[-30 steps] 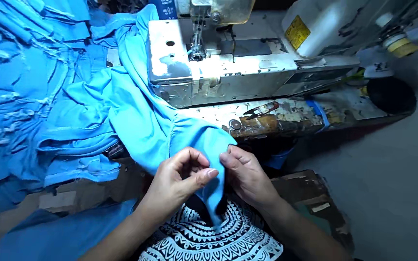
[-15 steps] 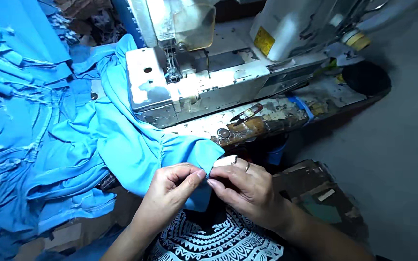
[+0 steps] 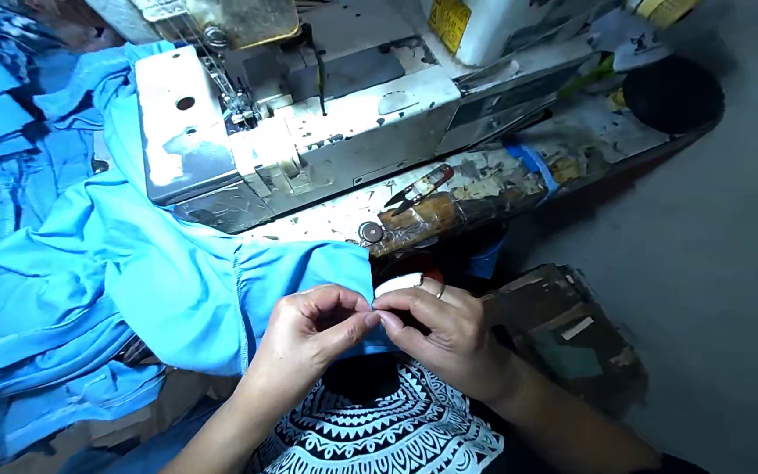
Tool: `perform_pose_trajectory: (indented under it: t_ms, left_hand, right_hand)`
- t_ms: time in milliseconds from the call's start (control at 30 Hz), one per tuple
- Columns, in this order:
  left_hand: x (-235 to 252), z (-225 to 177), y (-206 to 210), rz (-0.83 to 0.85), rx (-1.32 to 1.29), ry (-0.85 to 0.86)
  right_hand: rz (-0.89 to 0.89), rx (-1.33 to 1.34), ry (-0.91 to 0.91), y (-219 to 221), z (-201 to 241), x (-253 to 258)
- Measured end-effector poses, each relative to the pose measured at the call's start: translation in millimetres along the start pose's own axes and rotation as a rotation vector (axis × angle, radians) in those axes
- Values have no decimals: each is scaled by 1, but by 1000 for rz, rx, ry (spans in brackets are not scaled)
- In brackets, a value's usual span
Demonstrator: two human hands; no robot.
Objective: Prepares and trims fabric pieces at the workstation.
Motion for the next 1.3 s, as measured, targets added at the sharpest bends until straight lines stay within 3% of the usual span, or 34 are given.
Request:
perform_pose_trajectory:
  t_ms: [100, 167, 233, 367, 433, 567, 667, 700, 767, 833, 933, 1033, 1167, 1300]
  left_hand:
    - [0, 0, -3, -40, 68, 31]
    - [-1, 1, -4, -34, 63, 50]
    - [-2, 0, -4, -9, -36, 44]
    - [-4, -1, -7, 17, -171, 51]
    - [-6, 1, -7, 31, -144, 72]
    - [-11, 3, -23, -38, -175, 106]
    - [-15, -22, -70, -76, -557, 153]
    - [-20, -32, -86, -99, -659, 199]
    - [-35, -34, -106, -83, -801, 254]
    - [-52, -14, -114, -102, -787, 180]
    - [-69, 5, -135, -224, -493, 159]
    - [-87, -13, -150, -325, -49, 346]
    - [-106, -33, -146, -541, 429, 453]
    - [-98, -37, -144, -710, 553, 559]
  right_hand:
    - [-7, -113, -75, 6, 3, 2]
    - [-10, -55, -43, 9, 1, 3]
    - [-38, 212, 109, 10, -11, 1]
    - [-72, 989, 581, 24, -48, -14]
    - [-37, 1078, 632, 32, -44, -13]
    - [5, 730, 545, 36, -25, 4]
    - [23, 230, 444, 34, -36, 2]
    - [36, 249, 465, 37, -41, -2]
    - [86, 758, 622, 44, -42, 0]
    - [166, 1391, 800, 54, -32, 7]
    - [296, 1777, 819, 64, -20, 21]
    - [336, 1561, 707, 67, -14, 37]
    - [253, 985, 333, 52, 7, 54]
    - [24, 293, 51, 41, 23, 53]
Point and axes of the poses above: each hand's wrist, its own x-axis towards the middle knuckle, its own y-axis out of the palm, z = x × y, the point moved 6 cm from there along x, towards the middle knuckle, and after that the axes turned 4 degrees about x, right-handed, at the moved point
